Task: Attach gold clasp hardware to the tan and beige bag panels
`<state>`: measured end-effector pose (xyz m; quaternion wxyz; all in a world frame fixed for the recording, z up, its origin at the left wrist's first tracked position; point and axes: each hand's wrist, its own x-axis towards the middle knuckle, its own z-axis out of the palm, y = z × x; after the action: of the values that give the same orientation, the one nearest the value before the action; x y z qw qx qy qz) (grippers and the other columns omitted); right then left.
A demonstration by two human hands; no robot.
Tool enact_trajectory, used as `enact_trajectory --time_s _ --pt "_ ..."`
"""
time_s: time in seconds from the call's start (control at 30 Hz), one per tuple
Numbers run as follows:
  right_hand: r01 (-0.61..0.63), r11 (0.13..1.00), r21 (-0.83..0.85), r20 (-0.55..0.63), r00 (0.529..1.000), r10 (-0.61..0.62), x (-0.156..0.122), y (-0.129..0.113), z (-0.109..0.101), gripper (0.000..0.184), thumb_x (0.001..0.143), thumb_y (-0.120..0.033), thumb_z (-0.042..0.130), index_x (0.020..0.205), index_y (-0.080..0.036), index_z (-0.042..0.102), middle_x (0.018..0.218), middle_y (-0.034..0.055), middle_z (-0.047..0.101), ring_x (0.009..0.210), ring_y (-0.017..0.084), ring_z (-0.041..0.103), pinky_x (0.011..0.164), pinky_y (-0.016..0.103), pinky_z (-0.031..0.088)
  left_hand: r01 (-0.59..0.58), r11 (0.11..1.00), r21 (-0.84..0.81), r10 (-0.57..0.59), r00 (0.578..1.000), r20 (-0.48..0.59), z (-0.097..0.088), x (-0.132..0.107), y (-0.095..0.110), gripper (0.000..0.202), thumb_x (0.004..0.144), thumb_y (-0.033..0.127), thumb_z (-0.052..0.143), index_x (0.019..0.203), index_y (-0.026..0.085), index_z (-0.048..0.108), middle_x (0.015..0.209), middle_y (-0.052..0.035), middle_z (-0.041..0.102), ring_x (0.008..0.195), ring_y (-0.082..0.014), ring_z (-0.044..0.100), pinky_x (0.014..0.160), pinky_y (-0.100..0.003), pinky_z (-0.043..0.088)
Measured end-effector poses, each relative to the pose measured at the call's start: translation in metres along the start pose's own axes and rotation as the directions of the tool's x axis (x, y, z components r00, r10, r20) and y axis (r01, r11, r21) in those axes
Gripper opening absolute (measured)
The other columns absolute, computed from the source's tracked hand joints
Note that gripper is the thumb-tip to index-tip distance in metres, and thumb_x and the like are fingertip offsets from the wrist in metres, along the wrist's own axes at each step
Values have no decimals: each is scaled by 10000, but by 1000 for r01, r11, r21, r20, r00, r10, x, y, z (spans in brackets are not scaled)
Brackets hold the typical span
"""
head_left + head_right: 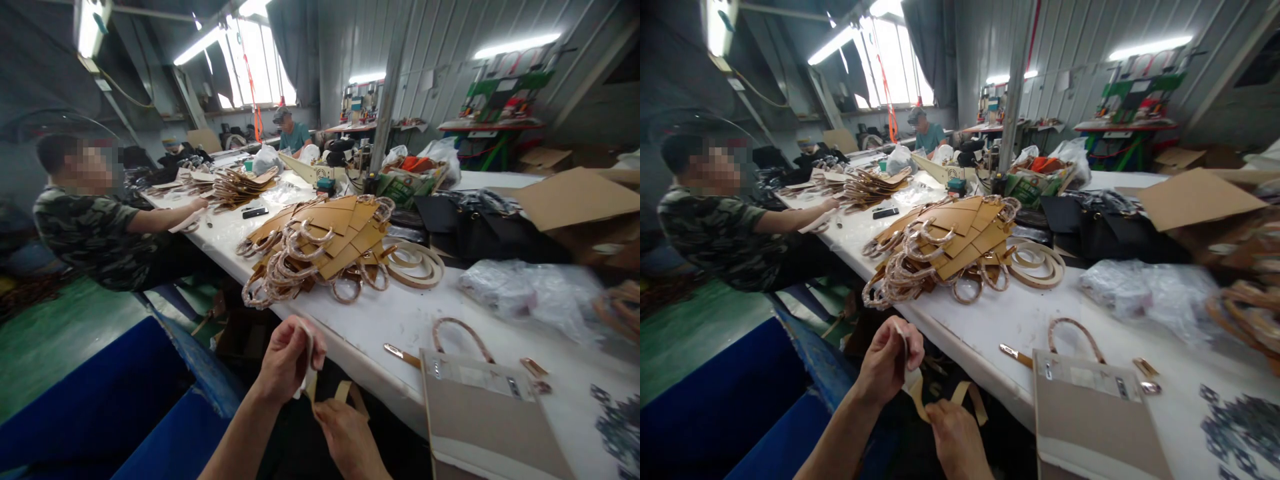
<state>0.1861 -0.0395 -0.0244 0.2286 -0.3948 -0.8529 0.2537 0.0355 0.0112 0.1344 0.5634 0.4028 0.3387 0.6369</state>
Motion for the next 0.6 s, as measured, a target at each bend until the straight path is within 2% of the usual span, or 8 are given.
enact_trajectory --time_s 0.1,0.13,0.2,0.27,0.37,0.43,0.5,0.6 --pt "-5 994 107 13 1000 4 -10 3 -23 358 777 -244 836 1113 -275 716 1035 58 772 916 284 753 819 333 618 104 918 382 -148 985 89 6 5 5 388 958 478 675 1205 180 704 739 -16 696 507 -72 504 503 -201 408" --pt "-4 988 157 -16 1000 6 -13 6 -38 401 801 -308 829 1178 -274 696 1104 76 765 971 294 745 859 351 619 117 865 487 -194 975 111 9 5 7 471 969 439 664 1370 194 635 781 -21 718 529 -78 509 528 -207 428" --pt "0 969 246 -138 990 35 -16 10 -76 336 915 -360 721 1234 -271 662 1124 81 752 989 271 736 869 341 618 97 777 621 -244 957 156 14 6 9 659 992 370 622 1594 246 385 854 -11 742 568 -90 526 582 -218 463" --pt "-11 961 275 -316 943 101 -17 14 -118 230 996 -341 613 1212 -273 649 1045 64 742 916 235 729 804 313 617 41 720 693 -259 942 214 19 5 8 753 1004 307 577 1655 273 202 899 -3 746 626 -108 566 640 -229 486" --pt "-18 983 182 -508 854 110 -14 12 -175 222 994 -339 628 1206 -273 637 1049 63 718 902 234 708 779 328 613 -90 645 759 -242 918 314 28 3 2 745 1008 250 540 1660 274 180 940 -13 742 749 -139 619 746 -245 496" --pt "19 996 83 -467 884 22 -8 7 -202 323 987 -368 652 1293 -273 614 1172 85 700 1025 259 696 866 369 611 -159 592 790 -253 894 369 35 2 -2 731 1010 230 524 1659 273 189 951 -17 737 772 -150 627 764 -244 487" --pt "66 998 -7 -322 945 -65 -2 2 -217 406 991 -411 662 1363 -265 587 1260 103 678 1140 282 666 951 405 590 -209 539 816 -276 872 405 44 1 -6 723 1008 212 509 1657 276 196 969 -23 738 766 -157 640 750 -240 480" --pt "103 989 -102 -94 989 -112 6 1 -221 257 1015 -402 642 1205 -229 653 1114 92 712 1022 264 690 867 380 584 -286 503 816 -264 848 460 54 0 -10 674 996 200 494 1632 271 282 992 -41 751 801 -183 685 751 -246 491"
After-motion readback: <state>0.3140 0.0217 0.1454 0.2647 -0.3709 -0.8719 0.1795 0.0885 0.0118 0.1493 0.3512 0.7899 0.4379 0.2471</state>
